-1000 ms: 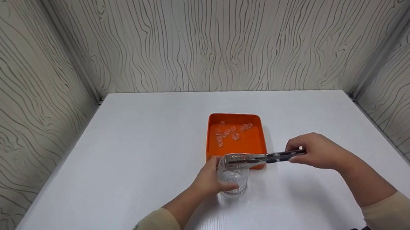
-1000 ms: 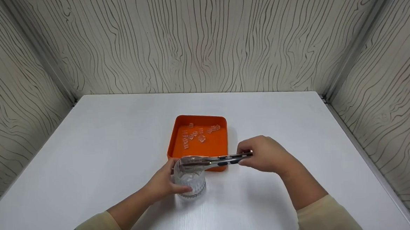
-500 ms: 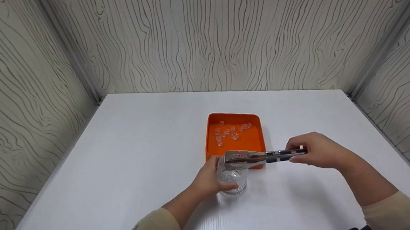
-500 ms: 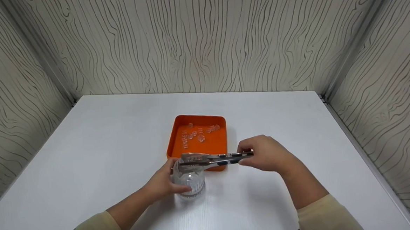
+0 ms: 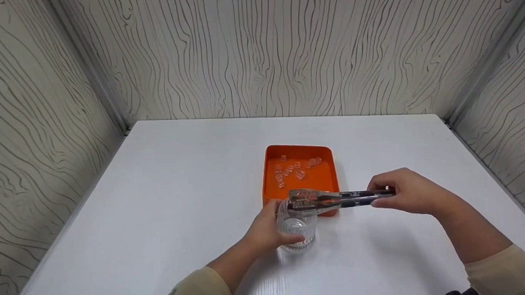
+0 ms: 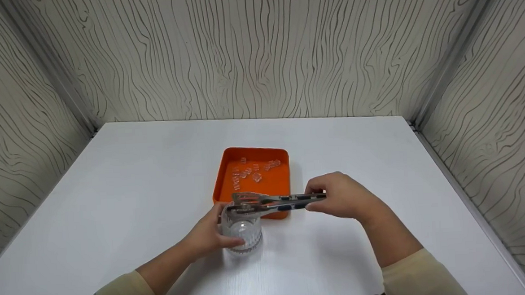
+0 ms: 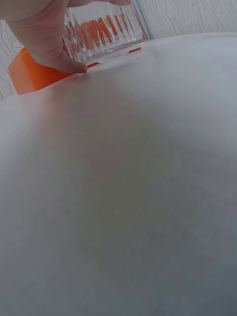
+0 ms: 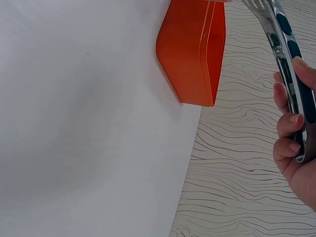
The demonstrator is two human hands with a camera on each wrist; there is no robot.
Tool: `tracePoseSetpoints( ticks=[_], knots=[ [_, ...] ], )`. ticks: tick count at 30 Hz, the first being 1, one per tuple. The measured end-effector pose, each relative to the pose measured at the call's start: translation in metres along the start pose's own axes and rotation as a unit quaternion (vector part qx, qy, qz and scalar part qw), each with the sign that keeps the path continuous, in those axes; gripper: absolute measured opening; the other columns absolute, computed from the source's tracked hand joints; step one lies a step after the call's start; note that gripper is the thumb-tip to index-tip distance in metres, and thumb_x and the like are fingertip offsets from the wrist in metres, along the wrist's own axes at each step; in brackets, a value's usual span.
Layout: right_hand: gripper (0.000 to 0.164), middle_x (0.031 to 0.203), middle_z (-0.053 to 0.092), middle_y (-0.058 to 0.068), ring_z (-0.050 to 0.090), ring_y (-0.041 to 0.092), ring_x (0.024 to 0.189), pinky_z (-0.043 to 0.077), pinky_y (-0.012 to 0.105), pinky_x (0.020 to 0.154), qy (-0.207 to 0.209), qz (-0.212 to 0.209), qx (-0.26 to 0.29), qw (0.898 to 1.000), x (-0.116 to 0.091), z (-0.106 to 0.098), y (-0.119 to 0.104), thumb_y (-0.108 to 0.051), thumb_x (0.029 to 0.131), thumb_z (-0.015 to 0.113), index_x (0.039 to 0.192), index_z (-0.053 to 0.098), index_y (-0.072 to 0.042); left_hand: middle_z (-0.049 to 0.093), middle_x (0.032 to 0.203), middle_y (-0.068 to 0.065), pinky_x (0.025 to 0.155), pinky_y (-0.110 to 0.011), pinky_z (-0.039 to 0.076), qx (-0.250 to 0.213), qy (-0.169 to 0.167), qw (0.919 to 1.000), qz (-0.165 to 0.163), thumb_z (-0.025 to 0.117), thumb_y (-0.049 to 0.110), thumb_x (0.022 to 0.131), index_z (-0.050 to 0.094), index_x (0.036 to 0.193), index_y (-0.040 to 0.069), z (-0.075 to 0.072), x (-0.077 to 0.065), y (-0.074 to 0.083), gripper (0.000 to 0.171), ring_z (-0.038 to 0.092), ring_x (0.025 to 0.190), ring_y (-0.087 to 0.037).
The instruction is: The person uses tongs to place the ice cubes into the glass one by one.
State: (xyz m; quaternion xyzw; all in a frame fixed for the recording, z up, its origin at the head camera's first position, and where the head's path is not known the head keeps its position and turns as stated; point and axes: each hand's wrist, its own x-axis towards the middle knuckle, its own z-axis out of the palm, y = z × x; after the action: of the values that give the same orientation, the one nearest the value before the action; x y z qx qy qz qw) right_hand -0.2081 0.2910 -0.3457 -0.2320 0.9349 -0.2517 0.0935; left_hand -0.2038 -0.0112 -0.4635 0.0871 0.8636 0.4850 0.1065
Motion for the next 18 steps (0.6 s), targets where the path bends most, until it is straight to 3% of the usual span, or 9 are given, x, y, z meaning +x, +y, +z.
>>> tracePoseSetpoints(
  ticks=[12,18],
  knots=[
    [0.006,0.065,0.049,-0.007,0.045,0.009,0.06,0.039,0.023,0.05,0.016,-0.012,-0.001,1.0,0.0025,-0.0002,0.0009,-0.019,0.08,0.068,0.081,0.062,-0.017,0.053,0.116,0.006,0.099,-0.044,0.039,0.006,0.002,1.0,0.005,0.086,0.04,0.055,0.042,0.119,0.023,0.0003,-0.0002,-0.0007,0.08,0.049,0.113,-0.018],
    [0.013,0.075,0.054,-0.004,0.048,0.012,0.064,0.041,0.025,0.052,0.026,-0.013,0.002,1.0,0.0025,-0.0011,0.0007,-0.026,0.084,0.066,0.095,0.063,-0.022,0.053,0.115,0.006,0.099,-0.044,0.039,-0.001,0.001,1.0,0.005,0.086,0.039,0.055,0.043,0.118,0.023,-0.0003,-0.0007,0.0,0.079,0.049,0.112,-0.018]
  ],
)
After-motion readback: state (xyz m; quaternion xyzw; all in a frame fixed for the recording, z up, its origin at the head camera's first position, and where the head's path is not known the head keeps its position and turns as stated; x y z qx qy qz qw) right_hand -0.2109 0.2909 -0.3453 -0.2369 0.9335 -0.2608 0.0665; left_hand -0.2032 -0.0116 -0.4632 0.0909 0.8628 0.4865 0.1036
